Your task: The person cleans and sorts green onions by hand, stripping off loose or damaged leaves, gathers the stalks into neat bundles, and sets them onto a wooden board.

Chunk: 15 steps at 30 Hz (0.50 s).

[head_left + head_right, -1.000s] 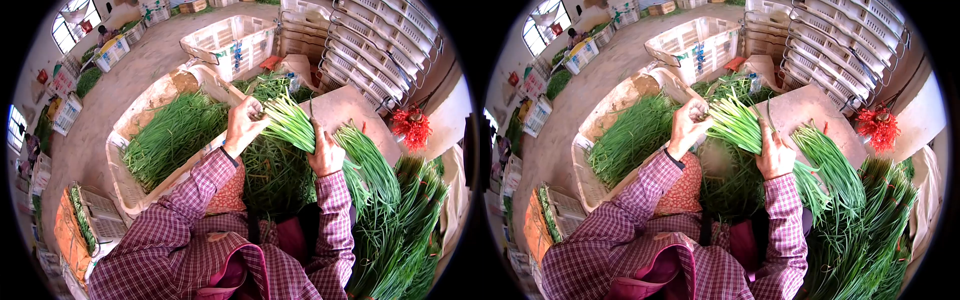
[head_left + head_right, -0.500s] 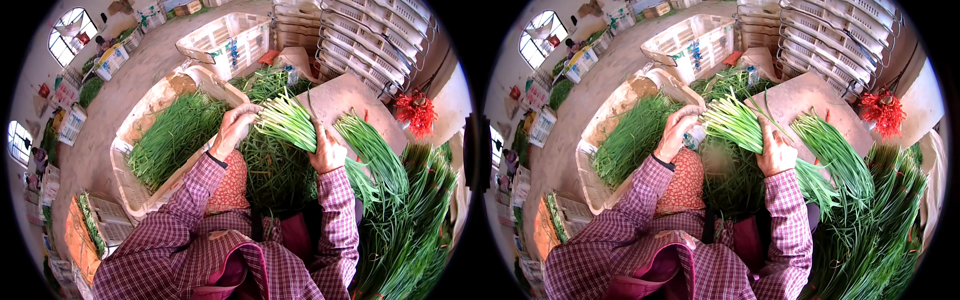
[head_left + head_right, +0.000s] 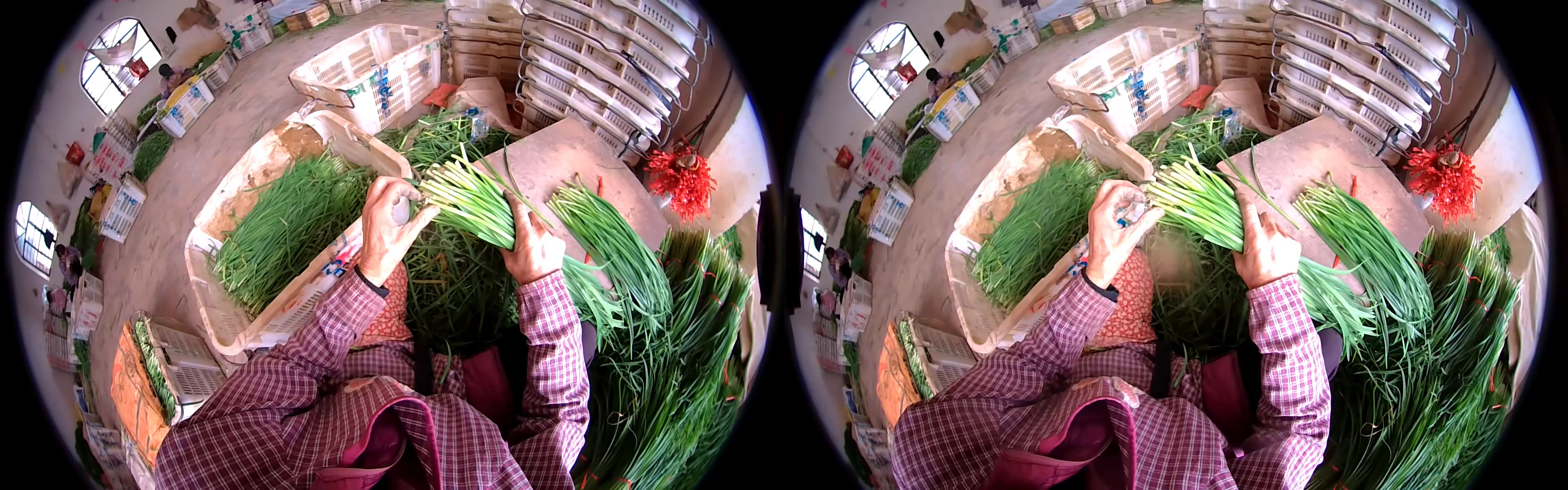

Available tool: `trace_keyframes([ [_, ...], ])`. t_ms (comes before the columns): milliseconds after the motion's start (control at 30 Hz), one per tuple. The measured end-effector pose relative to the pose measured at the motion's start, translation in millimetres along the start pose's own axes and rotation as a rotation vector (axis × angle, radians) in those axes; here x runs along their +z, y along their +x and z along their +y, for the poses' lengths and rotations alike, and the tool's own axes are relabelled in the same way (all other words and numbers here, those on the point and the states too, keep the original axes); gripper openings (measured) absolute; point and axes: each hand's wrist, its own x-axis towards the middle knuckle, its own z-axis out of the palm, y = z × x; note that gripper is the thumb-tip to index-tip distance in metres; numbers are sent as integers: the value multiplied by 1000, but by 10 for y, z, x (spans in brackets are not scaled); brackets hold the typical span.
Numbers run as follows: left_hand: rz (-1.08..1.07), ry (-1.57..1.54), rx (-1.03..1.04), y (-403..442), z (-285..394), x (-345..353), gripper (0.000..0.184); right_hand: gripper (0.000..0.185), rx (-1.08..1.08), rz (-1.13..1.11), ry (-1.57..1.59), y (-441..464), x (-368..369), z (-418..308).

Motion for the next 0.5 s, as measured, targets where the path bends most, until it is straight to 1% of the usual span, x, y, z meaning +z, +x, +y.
trace_keyframes([
  [33, 21, -34, -23, 19, 25, -7, 22, 89, 0, 0, 0, -2, -5, -7],
  [67, 21, -34, -22, 31, 10, -20, 22, 89, 2, -5, -2, -3, -11, -7],
  [133, -19, -26, 12, 49, -27, -70, 15, 89, 6, -6, -4, -4, -11, 1],
  [167, -6, -29, -12, 58, -10, -97, 9, 89, 16, -13, -20, -4, -7, 6],
  [200, -7, -29, -12, 65, -40, -128, 9, 89, 26, -20, -37, -7, -3, 9],
  [267, 55, -126, -199, 97, -110, -223, 9, 89, 46, -33, -30, -2, -47, 3],
  [333, 32, -73, -182, 127, -81, -285, 9, 90, 62, -43, -21, 10, -45, 7],
  [400, 19, -124, -60, 139, 65, -258, 13, 88, 41, -22, -23, 8, 3, 29],
  [433, -65, -171, -103, 117, 150, -256, 16, 88, 42, -23, -22, 12, 21, 26],
  [467, -69, -216, -140, 83, 190, -206, 15, 87, 33, -13, -19, 17, 37, 19],
  [500, -67, -154, -101, 83, 199, -161, 15, 87, 24, -4, -18, 15, 41, 16],
])
